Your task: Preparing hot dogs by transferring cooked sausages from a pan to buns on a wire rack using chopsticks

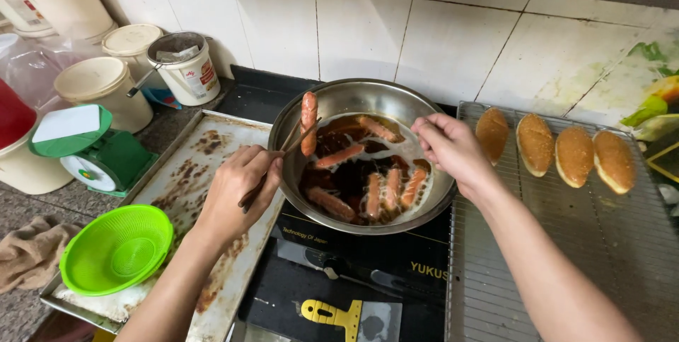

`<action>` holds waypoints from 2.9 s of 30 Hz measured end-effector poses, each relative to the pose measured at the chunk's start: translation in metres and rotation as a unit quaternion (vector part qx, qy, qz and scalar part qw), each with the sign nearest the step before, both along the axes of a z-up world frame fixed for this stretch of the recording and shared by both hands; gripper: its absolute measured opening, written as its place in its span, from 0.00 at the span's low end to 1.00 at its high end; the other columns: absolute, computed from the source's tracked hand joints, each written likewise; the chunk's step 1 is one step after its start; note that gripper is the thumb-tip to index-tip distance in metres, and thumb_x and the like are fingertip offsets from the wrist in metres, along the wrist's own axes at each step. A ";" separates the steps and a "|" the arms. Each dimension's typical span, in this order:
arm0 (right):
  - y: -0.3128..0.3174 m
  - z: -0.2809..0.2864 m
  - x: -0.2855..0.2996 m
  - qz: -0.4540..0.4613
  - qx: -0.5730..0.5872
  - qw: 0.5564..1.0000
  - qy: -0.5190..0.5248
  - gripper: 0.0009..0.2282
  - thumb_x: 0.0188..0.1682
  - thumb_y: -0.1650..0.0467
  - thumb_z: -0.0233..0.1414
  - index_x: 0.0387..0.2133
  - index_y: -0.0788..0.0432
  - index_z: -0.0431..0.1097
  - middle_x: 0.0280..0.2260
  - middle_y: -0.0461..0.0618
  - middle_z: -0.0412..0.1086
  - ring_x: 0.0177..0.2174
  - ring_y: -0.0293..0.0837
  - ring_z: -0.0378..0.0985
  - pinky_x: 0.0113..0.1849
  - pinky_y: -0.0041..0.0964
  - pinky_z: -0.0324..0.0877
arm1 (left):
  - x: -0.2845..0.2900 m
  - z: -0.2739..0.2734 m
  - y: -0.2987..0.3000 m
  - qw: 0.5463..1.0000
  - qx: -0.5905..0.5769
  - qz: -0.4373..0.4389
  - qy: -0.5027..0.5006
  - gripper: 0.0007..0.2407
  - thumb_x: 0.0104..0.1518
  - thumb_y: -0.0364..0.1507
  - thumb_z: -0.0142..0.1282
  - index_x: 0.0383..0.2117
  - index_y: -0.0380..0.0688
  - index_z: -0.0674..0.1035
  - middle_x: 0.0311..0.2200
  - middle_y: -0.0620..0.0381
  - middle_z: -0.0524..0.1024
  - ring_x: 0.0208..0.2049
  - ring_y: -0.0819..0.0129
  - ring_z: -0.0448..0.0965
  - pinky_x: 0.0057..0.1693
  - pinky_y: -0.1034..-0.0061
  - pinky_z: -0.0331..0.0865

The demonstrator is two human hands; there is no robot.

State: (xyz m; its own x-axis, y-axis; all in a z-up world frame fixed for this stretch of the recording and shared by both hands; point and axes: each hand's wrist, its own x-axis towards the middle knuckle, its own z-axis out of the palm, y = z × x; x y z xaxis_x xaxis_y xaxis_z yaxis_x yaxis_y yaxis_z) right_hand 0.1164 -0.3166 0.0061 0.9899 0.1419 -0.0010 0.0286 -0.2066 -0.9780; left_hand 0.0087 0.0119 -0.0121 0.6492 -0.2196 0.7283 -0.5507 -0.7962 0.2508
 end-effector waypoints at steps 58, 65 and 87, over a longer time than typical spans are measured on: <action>0.010 -0.007 -0.002 0.011 -0.007 1.000 0.005 0.10 0.58 0.65 0.47 0.41 0.60 0.72 0.23 0.45 0.63 0.19 0.30 0.63 0.18 0.20 0.59 | 0.014 -0.032 0.018 0.987 0.143 0.069 -0.005 0.08 0.64 0.29 0.53 0.25 0.44 0.75 0.20 0.55 0.68 0.27 0.58 0.77 0.35 0.73 0.71; 0.012 -0.011 -0.002 0.012 0.003 1.000 0.010 0.10 0.58 0.65 0.47 0.41 0.59 0.72 0.23 0.44 0.63 0.19 0.29 0.63 0.18 0.18 0.59 | 0.016 -0.038 0.021 0.998 0.056 0.015 0.012 0.08 0.66 0.29 0.49 0.29 0.41 0.77 0.21 0.51 0.69 0.27 0.52 0.77 0.35 0.68 0.72; -0.009 -0.014 -0.020 0.009 0.037 0.999 0.019 0.10 0.58 0.67 0.47 0.41 0.62 0.71 0.23 0.46 0.61 0.18 0.32 0.63 0.15 0.18 0.55 | -0.005 -0.020 -0.002 0.999 -0.005 0.018 0.039 0.10 0.69 0.26 0.44 0.33 0.37 0.78 0.22 0.52 0.70 0.24 0.56 0.76 0.34 0.69 0.71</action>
State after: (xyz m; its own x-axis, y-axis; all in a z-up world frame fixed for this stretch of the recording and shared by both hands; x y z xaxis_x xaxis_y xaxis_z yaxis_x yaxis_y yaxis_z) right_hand 0.0962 -0.3252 -0.0078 0.9866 0.1609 -0.0282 -0.0065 -0.1339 -0.9910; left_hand 0.0037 0.0099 -0.0317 0.7113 -0.1886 0.6771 -0.5009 -0.8118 0.3001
